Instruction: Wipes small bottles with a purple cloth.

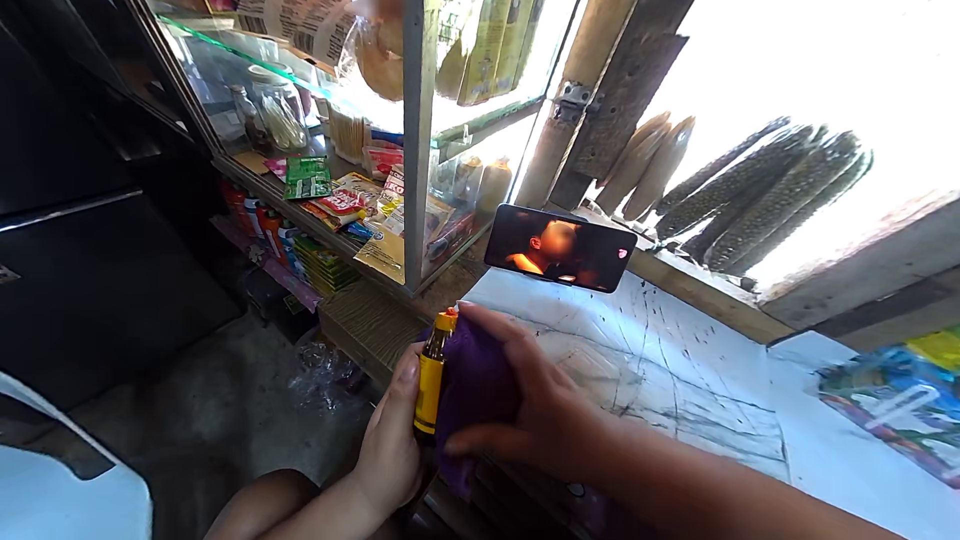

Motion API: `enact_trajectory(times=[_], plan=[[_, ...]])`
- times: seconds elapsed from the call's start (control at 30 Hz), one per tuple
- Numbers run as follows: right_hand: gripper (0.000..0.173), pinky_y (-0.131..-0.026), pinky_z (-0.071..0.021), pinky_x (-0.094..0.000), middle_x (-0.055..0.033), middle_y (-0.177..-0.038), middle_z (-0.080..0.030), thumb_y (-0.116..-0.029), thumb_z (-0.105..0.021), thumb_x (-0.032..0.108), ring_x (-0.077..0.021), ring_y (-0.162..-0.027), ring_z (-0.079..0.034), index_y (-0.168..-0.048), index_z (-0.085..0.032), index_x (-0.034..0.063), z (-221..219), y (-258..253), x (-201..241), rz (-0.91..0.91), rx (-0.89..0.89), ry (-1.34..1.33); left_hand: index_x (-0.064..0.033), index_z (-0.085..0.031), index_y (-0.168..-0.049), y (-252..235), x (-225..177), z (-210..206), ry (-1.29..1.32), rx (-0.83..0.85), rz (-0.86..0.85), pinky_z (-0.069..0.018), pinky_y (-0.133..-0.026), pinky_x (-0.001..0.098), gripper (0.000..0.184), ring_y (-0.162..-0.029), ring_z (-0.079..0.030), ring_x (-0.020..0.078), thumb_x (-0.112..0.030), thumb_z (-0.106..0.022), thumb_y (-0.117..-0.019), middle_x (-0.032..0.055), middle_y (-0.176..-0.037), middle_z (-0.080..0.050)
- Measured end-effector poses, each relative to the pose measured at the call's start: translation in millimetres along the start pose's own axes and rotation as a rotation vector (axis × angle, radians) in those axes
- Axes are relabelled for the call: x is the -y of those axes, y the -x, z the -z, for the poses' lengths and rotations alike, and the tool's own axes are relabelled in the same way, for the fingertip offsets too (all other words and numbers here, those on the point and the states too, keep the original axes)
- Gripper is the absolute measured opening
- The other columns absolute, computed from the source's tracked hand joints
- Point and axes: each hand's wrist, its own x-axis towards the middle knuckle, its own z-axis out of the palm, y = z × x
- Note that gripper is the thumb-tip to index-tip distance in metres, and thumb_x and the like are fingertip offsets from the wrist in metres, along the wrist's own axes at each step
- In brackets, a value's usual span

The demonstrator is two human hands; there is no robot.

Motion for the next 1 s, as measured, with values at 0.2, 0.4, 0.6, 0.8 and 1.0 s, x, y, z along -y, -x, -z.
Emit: enact_trajectory(times=[0.2, 0.4, 0.6, 0.8, 1.0], plan=[[0.083, -0.103, -0.0511, -0.0266, -0.0101, -0.132, -0.062, -0.0821, -0.082, 0.045, -0.0105, -0.119, -0.060, -0.148, -0.048, 0.0082, 3, -1, 1, -0.001, -0.067, 0.012, -0.0173, -0.061, -0.125, 0, 4, 0, 0.074, 0.030, 0.049, -0.0572, -0.085, 0.0231, 0.050, -0.098, -0.067, 0.0032, -0.059, -0.049, -0.0994, -0.0059, -0.108, -0.070], [0.038, -0.094, -0.0549, -0.0236, -0.0028, -0.114, -0.068, -0.0968, -0.070, 0.026, -0.0049, -0.105, -0.065, -0.128, -0.062, 0.0064, 6, -4, -3, -0.028, -0.191, -0.128, -0.0235, -0.062, -0.124, -1, 4, 4, 0.104, 0.183, 0.153, -0.0561, -0.058, 0.0203, 0.051, -0.077, -0.068, 0.0036, -0.065, -0.046, -0.0977, -0.0045, -0.097, -0.071], [0.043, -0.088, -0.0567, -0.0212, -0.0010, -0.112, -0.068, -0.0966, -0.070, 0.025, -0.0022, -0.099, -0.066, -0.134, -0.056, 0.0074, 7, -5, -3, -0.135, -0.151, -0.263, -0.0237, -0.063, -0.121, -2, 1, 6, 0.060, 0.193, 0.200, -0.0545, -0.055, 0.0192, 0.054, -0.073, -0.067, 0.0030, -0.068, -0.047, -0.0952, -0.0052, -0.094, -0.070], [0.094, -0.103, -0.0514, -0.0298, -0.0138, -0.137, -0.059, -0.0810, -0.082, 0.049, -0.0128, -0.123, -0.059, -0.154, -0.039, 0.0087, 1, 0, -2, -0.015, -0.023, 0.001, -0.0167, -0.064, -0.121, -2, -6, -1, 0.141, -0.018, 0.150, -0.0596, -0.080, 0.0228, 0.040, -0.093, -0.070, 0.0040, -0.050, -0.049, -0.1033, -0.0046, -0.102, -0.073], [0.086, -0.103, -0.0508, -0.0271, -0.0118, -0.132, -0.062, -0.0822, -0.082, 0.044, -0.0106, -0.119, -0.060, -0.150, -0.044, 0.0070, 2, -2, 0, -0.027, -0.048, -0.022, -0.0198, -0.060, -0.123, -3, 1, 0, 0.060, 0.039, 0.024, -0.0565, -0.085, 0.0200, 0.044, -0.099, -0.067, 0.0006, -0.056, -0.045, -0.1019, -0.0097, -0.107, -0.069]])
